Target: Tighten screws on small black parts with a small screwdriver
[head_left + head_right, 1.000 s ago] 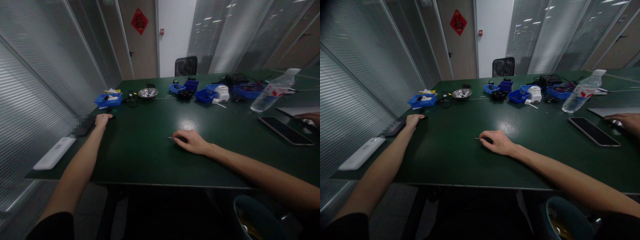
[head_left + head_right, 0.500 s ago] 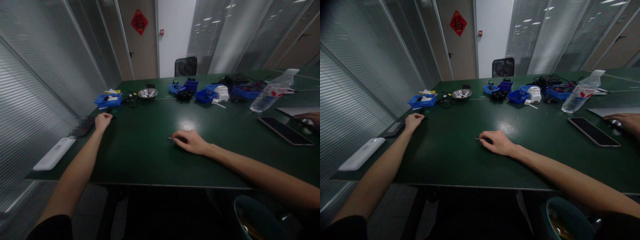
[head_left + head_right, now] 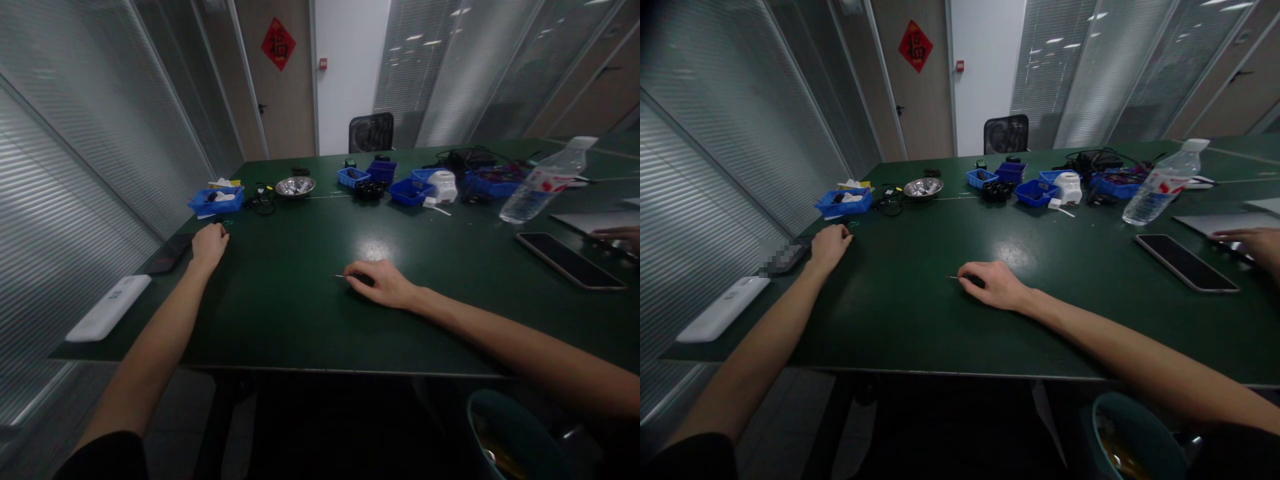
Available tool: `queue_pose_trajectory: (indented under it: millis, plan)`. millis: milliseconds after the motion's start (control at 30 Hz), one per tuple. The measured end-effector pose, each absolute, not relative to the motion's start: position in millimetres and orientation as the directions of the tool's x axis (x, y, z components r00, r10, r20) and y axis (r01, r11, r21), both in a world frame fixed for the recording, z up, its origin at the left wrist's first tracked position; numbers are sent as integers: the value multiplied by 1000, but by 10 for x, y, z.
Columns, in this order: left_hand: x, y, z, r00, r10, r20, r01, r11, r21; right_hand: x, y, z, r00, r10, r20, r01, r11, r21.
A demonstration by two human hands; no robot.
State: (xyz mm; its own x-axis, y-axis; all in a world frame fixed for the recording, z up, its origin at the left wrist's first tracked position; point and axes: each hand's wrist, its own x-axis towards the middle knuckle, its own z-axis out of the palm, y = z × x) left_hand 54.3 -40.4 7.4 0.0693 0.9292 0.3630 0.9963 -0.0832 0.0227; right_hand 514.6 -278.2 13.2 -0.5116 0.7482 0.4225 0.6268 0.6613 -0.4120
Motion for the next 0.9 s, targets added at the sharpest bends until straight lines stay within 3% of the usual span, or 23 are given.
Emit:
queue_pose_trajectory:
  millis: [433, 667, 800, 900]
  plan:
    - [555, -409, 149, 9, 961, 276, 998, -25, 54, 5172, -2772, 100, -520, 746, 415, 635, 663, -396]
    - [559, -433, 81, -26, 958, 285, 990, -15, 143, 5156, -2764, 104, -510, 765, 392, 672, 640, -373]
    - [684, -492, 95, 45, 941, 335, 971, -120, 206, 5160, -2734, 90, -504, 783, 366, 715, 615, -332]
    - [975, -629, 155, 179, 915, 361, 888, -308, 341, 5169, -2711, 66, -507, 779, 369, 721, 618, -315]
